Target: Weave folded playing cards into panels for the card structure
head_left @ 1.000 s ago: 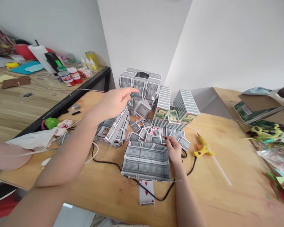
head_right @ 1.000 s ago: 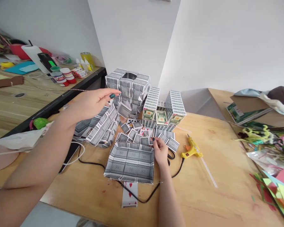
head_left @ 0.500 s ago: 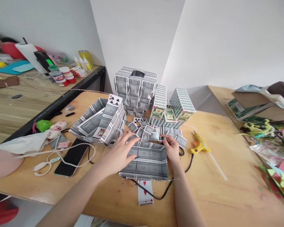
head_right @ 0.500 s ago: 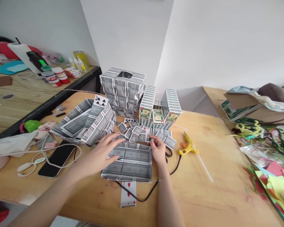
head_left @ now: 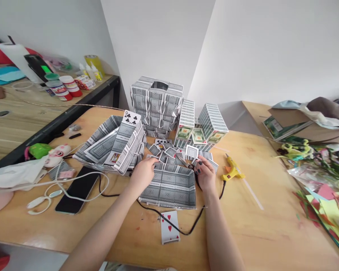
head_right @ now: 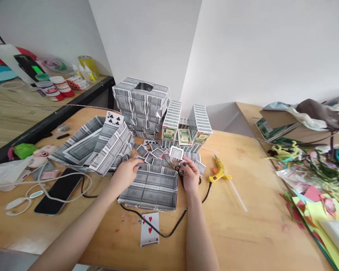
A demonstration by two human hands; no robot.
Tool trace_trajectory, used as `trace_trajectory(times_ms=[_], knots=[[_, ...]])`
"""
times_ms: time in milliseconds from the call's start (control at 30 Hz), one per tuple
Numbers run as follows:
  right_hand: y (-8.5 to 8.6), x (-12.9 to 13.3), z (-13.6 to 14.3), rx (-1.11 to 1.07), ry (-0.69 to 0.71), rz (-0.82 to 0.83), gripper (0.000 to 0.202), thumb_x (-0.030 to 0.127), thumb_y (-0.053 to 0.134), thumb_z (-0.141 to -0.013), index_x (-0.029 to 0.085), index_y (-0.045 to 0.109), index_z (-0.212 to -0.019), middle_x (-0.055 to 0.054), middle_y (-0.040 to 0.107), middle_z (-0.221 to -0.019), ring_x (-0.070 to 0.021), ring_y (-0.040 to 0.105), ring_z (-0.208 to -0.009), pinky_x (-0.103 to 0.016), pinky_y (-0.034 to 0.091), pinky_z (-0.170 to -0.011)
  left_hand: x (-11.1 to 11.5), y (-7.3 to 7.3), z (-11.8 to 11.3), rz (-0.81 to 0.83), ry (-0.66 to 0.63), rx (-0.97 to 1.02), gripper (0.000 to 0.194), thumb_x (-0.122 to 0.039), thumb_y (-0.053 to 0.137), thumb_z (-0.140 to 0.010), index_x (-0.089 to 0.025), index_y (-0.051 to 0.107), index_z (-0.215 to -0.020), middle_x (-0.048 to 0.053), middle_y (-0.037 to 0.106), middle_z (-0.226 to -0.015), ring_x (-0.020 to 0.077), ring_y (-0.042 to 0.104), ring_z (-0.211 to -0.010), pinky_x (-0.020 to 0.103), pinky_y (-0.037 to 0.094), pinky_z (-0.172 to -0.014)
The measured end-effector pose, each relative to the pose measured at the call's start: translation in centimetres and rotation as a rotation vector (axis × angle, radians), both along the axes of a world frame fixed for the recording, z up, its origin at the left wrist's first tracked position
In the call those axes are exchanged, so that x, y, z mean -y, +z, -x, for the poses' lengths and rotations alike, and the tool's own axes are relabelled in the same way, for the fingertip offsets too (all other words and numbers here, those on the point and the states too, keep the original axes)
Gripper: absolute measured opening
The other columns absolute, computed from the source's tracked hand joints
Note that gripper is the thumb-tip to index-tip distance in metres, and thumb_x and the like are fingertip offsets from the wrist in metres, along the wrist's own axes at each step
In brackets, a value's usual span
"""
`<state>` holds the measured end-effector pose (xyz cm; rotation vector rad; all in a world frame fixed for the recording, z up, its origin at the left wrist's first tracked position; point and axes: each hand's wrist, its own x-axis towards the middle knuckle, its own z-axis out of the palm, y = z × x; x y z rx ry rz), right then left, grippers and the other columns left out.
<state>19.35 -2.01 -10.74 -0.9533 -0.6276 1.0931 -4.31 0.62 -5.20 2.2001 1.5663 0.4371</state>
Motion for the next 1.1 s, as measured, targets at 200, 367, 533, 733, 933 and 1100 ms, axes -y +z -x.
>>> trace_trajectory(times_ms=[200,367,533,733,933,1100], knots=[[-0.2,-0.4,-0.5,-0.214,-0.035,-0.033,0.019,0.021,0.07,-0.061,0.021,0.056,-0.074,0.006,0.058,-0.068,-0.0083,0.054,-0.059,-0.022,0.044,-0.056,2.1,1.6,0.0,0.059,0.002,-0.393,0.019,-0.03,0.044,-0.078,-0.019,0.059,-0.081,0.008,0.065,-0.078,0.0251,0.062,-0.074,0.033,0.044,-0.061],[-0.8,-0.4,-1.5,-0.273,-0.128,-0.039,0.015,0.019,0.065,-0.065,0.022,0.054,-0.074,0.008,0.059,-0.074,-0.0069,0.056,-0.064,-0.021,0.046,-0.061,4.1,1.8,0.5,0.096,-0.01,-0.484,0.036,-0.025,0.041,-0.078,-0.016,0.05,-0.112,0.011,0.066,-0.075,0.0281,0.063,-0.071,0.035,0.044,-0.058],[-0.8,-0.5,-1.6,-0.322,-0.202,-0.092,0.017,0.012,0.061,-0.064,0.023,0.055,-0.077,0.007,0.059,-0.078,-0.0069,0.058,-0.07,-0.02,0.046,-0.063,5.5,1.2,0.7,0.138,0.054,-0.45,0.065,-0.018,0.038,-0.078,-0.02,0.013,-0.138,0.008,0.066,-0.071,0.0262,0.063,-0.064,0.032,0.042,-0.053],[-0.3,-0.4,-0.6,-0.302,-0.172,-0.069,0.015,0.011,0.058,-0.067,0.021,0.06,-0.078,0.005,0.061,-0.077,-0.0065,0.058,-0.066,-0.019,0.047,-0.059,6.4,0.9,0.1,0.215,0.054,-0.379,0.052,-0.013,0.037,-0.077,-0.03,0.04,-0.127,0.009,0.067,-0.085,0.0252,0.063,-0.071,0.031,0.041,-0.055],[-0.6,-0.4,-0.4,-0.289,-0.028,-0.029,0.015,0.016,0.056,-0.072,0.019,0.062,-0.085,0.002,0.064,-0.069,-0.0074,0.057,-0.058,-0.025,0.049,-0.067,7.1,2.4,0.9,0.276,-0.204,-0.173,0.035,-0.029,0.032,-0.086,-0.028,0.057,-0.11,0.006,0.068,-0.086,0.0219,0.063,-0.077,0.028,0.043,-0.062],[-0.8,-0.7,-0.3,-0.331,0.036,-0.021,0.015,0.017,0.056,-0.073,0.018,0.063,-0.086,0.002,0.063,-0.064,-0.0094,0.059,-0.063,-0.028,0.049,-0.076,4.6,4.9,0.0,0.089,-0.29,0.007,0.03,-0.032,0.035,-0.087,-0.026,0.061,-0.099,0.002,0.065,-0.087,0.0163,0.06,-0.079,0.025,0.043,-0.068]])
